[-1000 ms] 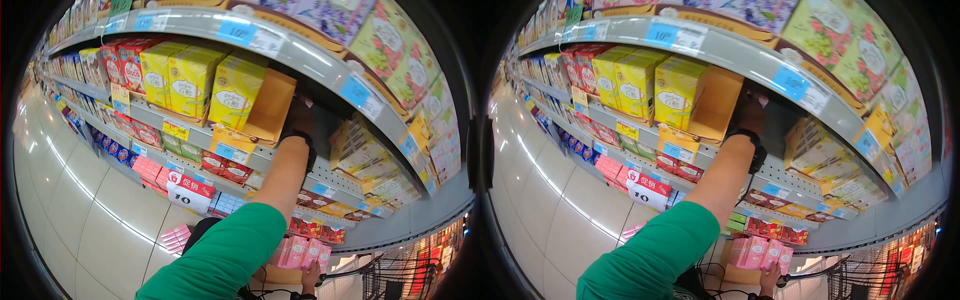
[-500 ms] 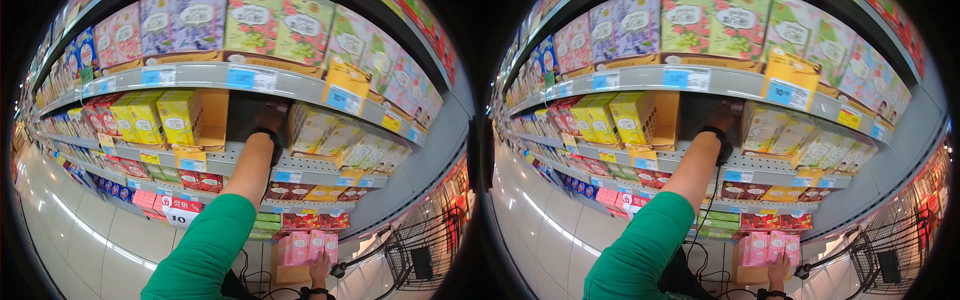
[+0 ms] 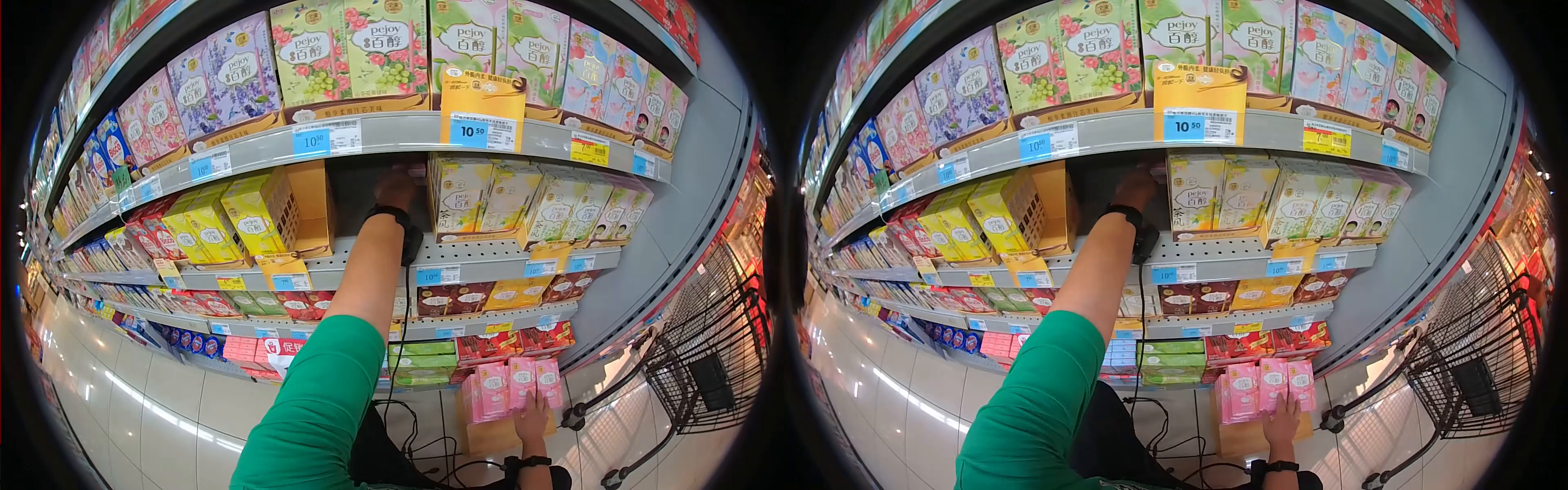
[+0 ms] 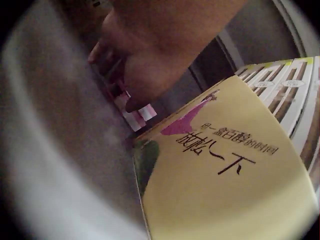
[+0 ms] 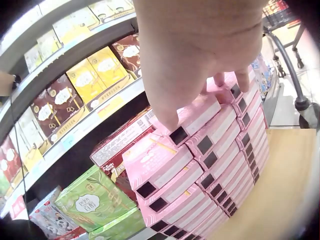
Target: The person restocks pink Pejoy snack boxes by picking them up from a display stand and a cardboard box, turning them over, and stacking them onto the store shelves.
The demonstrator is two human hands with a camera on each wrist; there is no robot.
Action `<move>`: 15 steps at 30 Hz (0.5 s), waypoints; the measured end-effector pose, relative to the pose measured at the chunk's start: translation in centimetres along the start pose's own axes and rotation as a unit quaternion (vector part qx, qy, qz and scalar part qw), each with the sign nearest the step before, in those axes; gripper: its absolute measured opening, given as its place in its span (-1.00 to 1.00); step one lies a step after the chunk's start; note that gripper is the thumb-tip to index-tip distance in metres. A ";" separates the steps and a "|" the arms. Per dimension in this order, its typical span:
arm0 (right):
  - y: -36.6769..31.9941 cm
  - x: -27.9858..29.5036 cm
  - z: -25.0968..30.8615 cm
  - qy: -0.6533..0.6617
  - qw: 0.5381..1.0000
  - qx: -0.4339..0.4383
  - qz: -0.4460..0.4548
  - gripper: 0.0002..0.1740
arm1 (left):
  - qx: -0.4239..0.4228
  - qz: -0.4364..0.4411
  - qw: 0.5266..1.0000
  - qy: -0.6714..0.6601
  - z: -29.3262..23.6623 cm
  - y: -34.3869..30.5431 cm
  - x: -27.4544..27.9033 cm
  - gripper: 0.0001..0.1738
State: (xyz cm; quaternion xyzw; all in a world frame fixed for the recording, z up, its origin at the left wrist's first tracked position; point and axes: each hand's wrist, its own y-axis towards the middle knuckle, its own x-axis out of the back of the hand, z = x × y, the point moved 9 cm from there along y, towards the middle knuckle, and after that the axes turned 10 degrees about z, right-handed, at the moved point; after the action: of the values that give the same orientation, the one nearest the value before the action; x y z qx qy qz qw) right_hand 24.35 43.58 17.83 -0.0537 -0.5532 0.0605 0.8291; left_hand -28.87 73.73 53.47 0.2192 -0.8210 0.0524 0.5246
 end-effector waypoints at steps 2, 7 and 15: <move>0.1 -0.1 0.0 -0.020 1.000 -0.004 -0.008 -0.21 | -0.033 0.034 0.996 0.071 -1.9 -2.0 1.1 -0.59; 0.2 0.4 0.2 0.005 1.000 -0.020 0.008 -0.21 | -0.081 0.023 0.992 0.091 -1.3 1.1 0.3 -0.61; -0.4 0.7 0.4 -0.006 1.000 -0.008 0.007 -0.20 | -0.115 -0.065 0.983 0.128 -0.7 2.6 2.0 -0.59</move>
State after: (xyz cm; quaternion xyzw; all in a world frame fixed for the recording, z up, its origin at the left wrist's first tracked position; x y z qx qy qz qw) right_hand 24.29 43.29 18.64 -0.0636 -0.5580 0.0623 0.8250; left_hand -30.03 75.66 55.88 0.2018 -0.7314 -0.0493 0.6495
